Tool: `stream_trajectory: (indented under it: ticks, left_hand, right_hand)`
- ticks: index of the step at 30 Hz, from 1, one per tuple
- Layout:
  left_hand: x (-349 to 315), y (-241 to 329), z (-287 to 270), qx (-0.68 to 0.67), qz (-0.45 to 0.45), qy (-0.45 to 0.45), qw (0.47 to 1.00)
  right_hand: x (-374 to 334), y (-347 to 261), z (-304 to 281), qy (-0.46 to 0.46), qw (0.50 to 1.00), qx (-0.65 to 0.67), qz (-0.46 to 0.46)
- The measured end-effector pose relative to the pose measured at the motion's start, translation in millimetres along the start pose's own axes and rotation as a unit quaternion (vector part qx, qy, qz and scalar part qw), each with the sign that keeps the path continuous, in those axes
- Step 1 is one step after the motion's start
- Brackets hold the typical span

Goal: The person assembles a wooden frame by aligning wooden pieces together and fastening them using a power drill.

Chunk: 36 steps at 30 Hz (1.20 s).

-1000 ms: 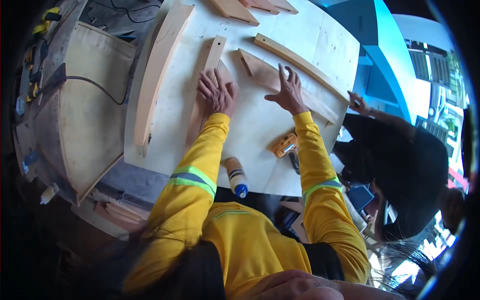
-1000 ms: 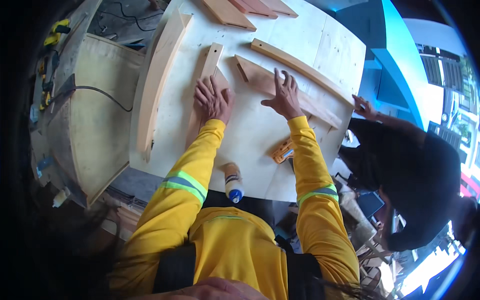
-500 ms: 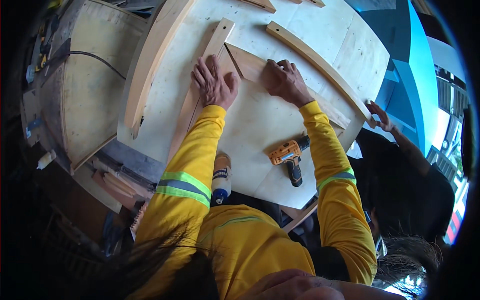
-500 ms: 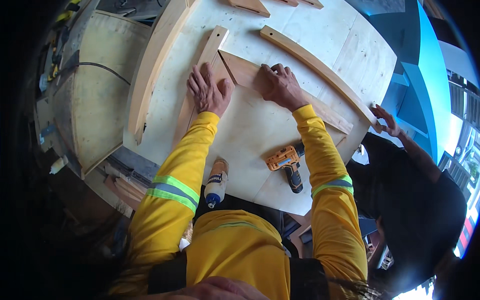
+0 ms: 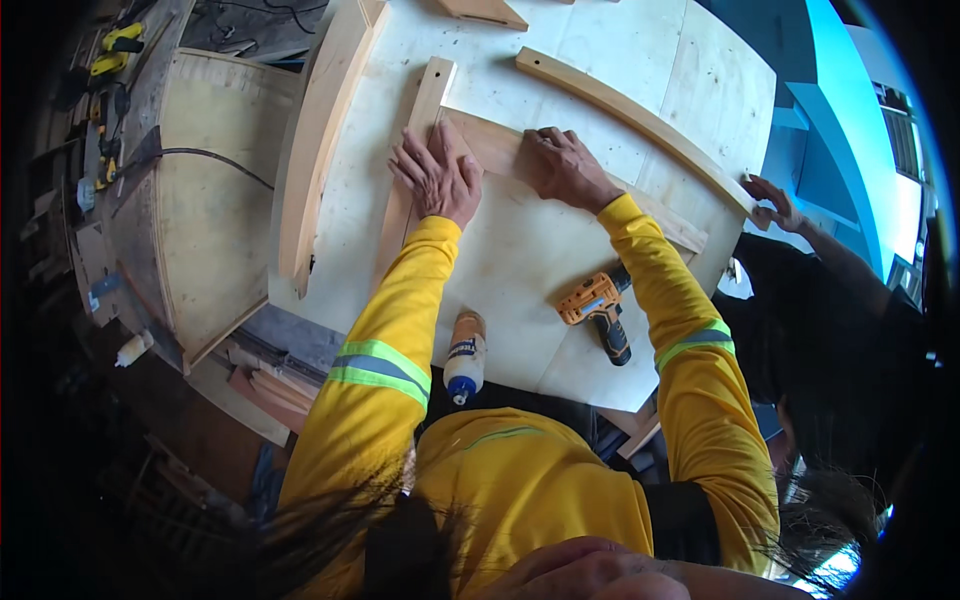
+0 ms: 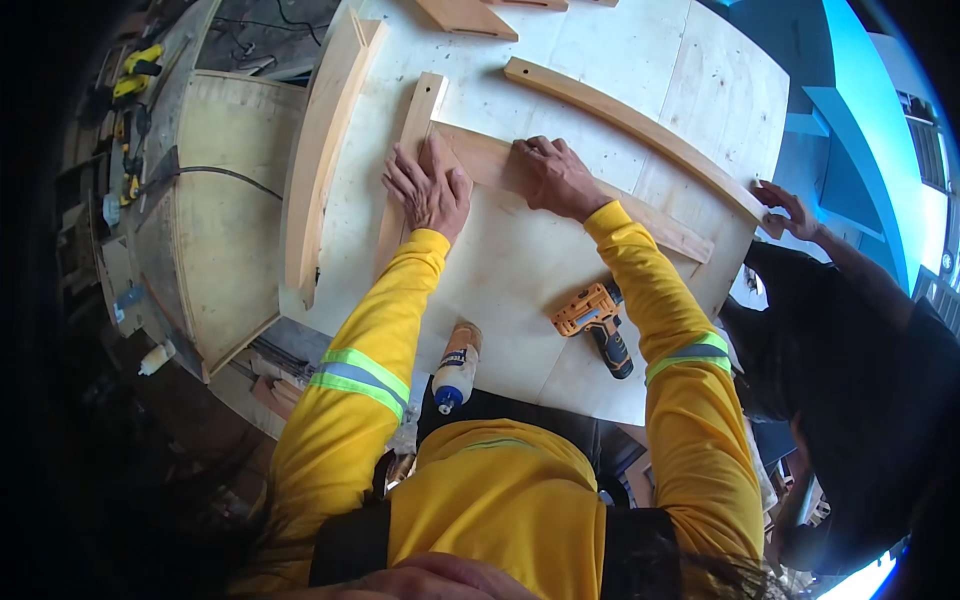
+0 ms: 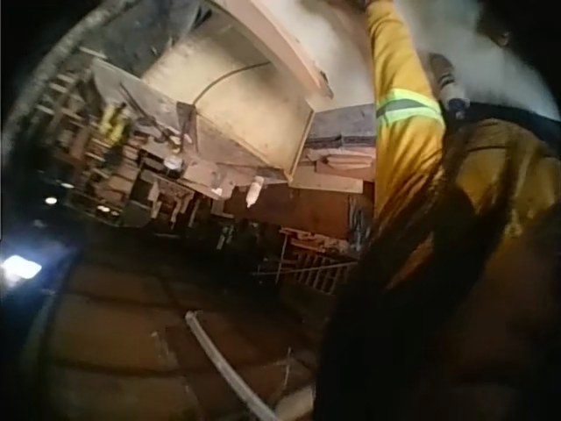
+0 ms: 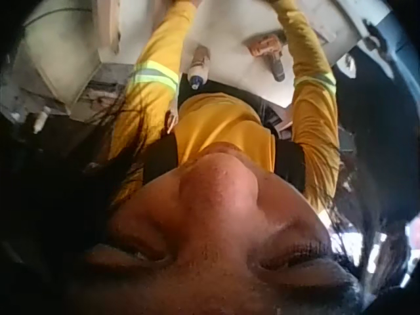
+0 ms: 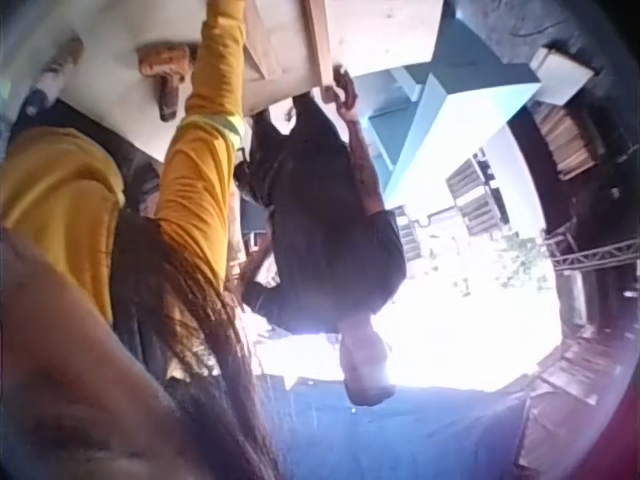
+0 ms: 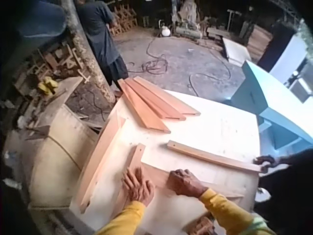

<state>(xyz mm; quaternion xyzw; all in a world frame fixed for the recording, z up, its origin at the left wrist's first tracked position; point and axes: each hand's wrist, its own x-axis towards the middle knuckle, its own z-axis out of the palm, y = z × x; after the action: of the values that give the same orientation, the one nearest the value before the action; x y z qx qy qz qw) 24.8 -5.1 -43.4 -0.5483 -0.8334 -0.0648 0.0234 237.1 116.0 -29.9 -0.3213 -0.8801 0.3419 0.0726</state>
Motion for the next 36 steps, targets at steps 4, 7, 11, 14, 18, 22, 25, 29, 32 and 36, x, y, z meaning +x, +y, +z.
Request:
stream_trajectory:
  ticks: [4, 7, 11, 14, 18, 22, 25, 29, 32, 36]
  left_hand:
    - [18, 4, -8, -0.070, 0.137, -0.044, 0.987]
    - [21, 9, -18, -0.125, 0.192, -0.102, 0.968]
    - [31, 8, -20, -0.127, 0.192, -0.159, 0.960]
    - [29, 10, -20, -0.108, 0.180, -0.174, 0.962]
    - [29, 9, -16, -0.140, 0.169, -0.168, 0.961]
    - [26, 11, -15, -0.132, 0.171, -0.128, 0.968]
    - [26, 14, -22, -0.083, 0.030, -0.088, 0.992]
    - [6, -14, -31, -0.117, -0.080, -0.065, 0.988]
    - [4, -28, -29, -0.172, -0.075, -0.109, 0.976]
    - [5, -36, -30, -0.178, -0.078, -0.129, 0.972]
  right_hand:
    - [2, 1, 2, -0.002, 1.000, 0.010, -0.004]
    - [-3, 1, 2, -0.005, 1.000, 0.011, -0.009]
    - [5, -3, -3, -0.003, 1.000, 0.001, -0.009]
    - [2, -8, -8, -0.019, 1.000, 0.006, 0.004]
    - [2, -5, -7, -0.018, 1.000, 0.008, 0.012]
    - [4, -6, -10, -0.025, 1.000, 0.008, -0.004]
    - [6, -3, -9, 0.001, 1.000, -0.004, -0.001]
    - [4, -9, -7, -0.008, 1.000, -0.007, 0.002]
    - [2, -10, -5, -0.010, 1.000, -0.022, 0.007]
    - [23, -36, -15, -0.039, 0.999, 0.000, 0.031]
